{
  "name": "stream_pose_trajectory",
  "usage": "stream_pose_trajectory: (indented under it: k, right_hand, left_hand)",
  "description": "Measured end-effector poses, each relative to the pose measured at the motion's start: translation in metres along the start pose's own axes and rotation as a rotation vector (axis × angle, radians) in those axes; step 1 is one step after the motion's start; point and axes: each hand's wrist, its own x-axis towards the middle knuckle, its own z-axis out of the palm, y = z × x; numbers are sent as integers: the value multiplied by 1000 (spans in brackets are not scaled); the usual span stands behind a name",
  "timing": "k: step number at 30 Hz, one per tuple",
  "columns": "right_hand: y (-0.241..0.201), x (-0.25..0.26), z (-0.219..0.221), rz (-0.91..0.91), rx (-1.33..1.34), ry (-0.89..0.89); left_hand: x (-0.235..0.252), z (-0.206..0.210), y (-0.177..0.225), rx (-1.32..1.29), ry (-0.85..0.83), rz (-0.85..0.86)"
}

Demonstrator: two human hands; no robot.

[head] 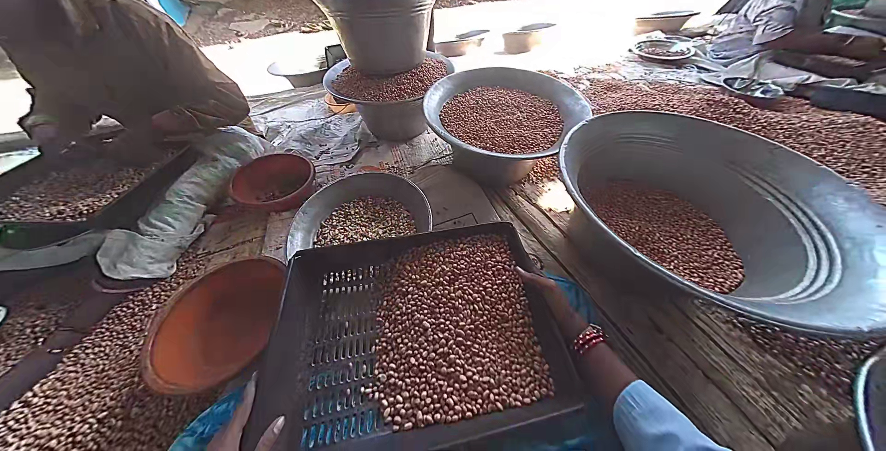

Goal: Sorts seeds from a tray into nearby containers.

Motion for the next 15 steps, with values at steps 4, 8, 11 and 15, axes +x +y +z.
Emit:
stream_pose_trajectory:
  k: [4,8,11,15]
  right_hand:
    - [-2,4,0,-38,-228,49]
    - [-23,11,17,-324,-1044,236]
    - [-37,6,46,-697,-1327,101]
    - [-47,16,95,-558,-1503,-343]
  left_hand:
    - [22,8,42,4,210,364]
    - [31,37,95,46,21,658]
    - [31,57,131,115,-242,839]
    - [37,64,167,210,-437,877]
